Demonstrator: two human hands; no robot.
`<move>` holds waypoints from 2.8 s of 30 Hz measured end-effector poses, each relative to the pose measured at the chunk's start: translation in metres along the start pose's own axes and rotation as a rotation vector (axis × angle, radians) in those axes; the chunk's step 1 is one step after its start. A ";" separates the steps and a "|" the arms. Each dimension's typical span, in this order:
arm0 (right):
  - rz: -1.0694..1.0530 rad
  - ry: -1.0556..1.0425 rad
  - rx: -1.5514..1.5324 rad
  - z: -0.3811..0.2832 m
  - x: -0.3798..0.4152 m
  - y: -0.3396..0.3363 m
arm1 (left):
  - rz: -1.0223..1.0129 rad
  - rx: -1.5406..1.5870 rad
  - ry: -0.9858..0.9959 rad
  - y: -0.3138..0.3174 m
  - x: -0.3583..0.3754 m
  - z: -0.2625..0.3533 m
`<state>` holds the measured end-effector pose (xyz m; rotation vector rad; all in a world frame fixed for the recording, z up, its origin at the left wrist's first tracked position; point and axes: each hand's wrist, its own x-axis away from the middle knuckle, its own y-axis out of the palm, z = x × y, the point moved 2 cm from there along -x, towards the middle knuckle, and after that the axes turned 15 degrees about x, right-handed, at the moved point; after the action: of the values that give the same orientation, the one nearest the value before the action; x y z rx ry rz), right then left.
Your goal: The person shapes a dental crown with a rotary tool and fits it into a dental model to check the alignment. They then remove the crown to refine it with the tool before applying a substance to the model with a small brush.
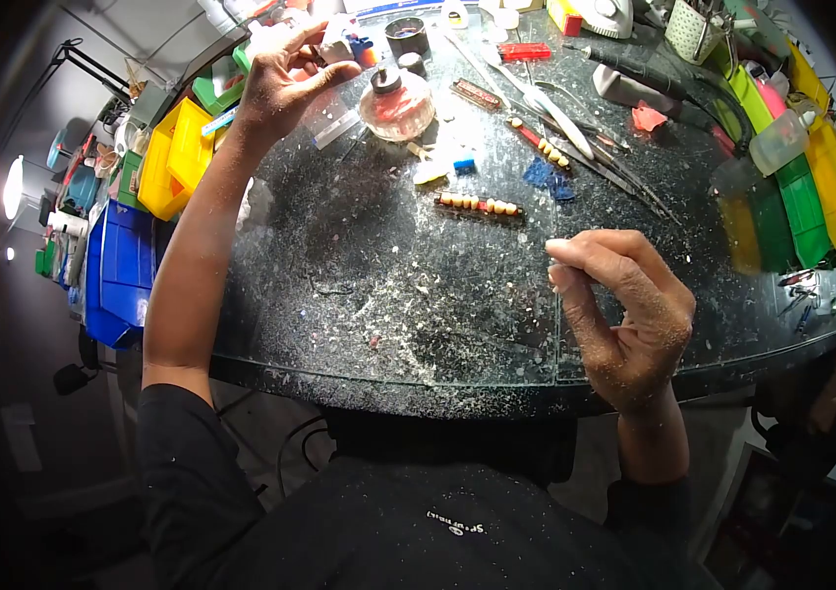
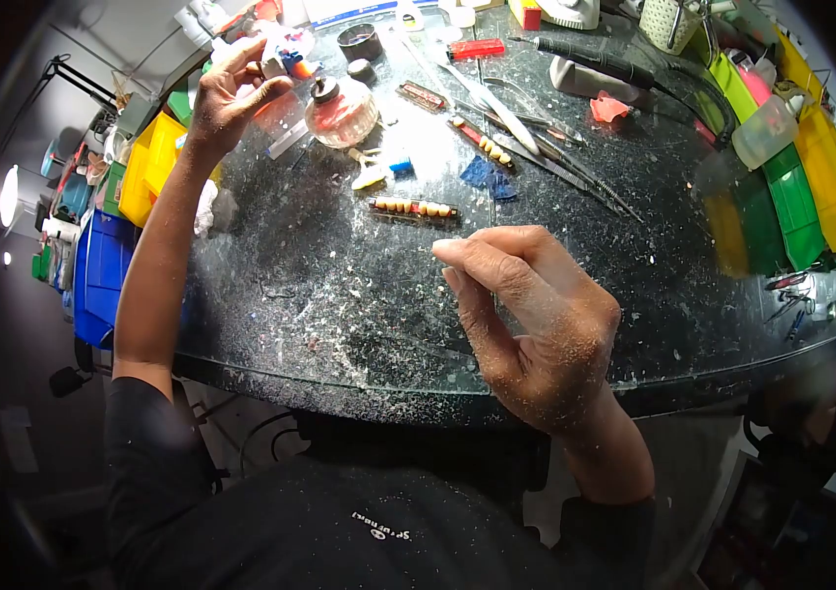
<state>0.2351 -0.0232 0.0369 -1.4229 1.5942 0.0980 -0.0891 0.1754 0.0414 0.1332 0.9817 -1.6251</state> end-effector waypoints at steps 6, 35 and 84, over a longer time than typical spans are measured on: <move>-0.018 0.014 -0.006 -0.001 -0.001 -0.002 | 0.010 0.017 0.004 -0.001 0.001 -0.008; -0.185 -0.044 -0.446 -0.105 -0.024 0.092 | 0.339 1.266 -0.330 0.009 0.194 0.125; -0.208 -0.115 -0.377 -0.127 -0.025 0.101 | 0.252 1.361 -0.248 0.006 0.198 0.136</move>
<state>0.0771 -0.0509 0.0708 -1.8301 1.3718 0.3664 -0.0922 -0.0634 0.0131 0.8956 -0.4469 -1.7445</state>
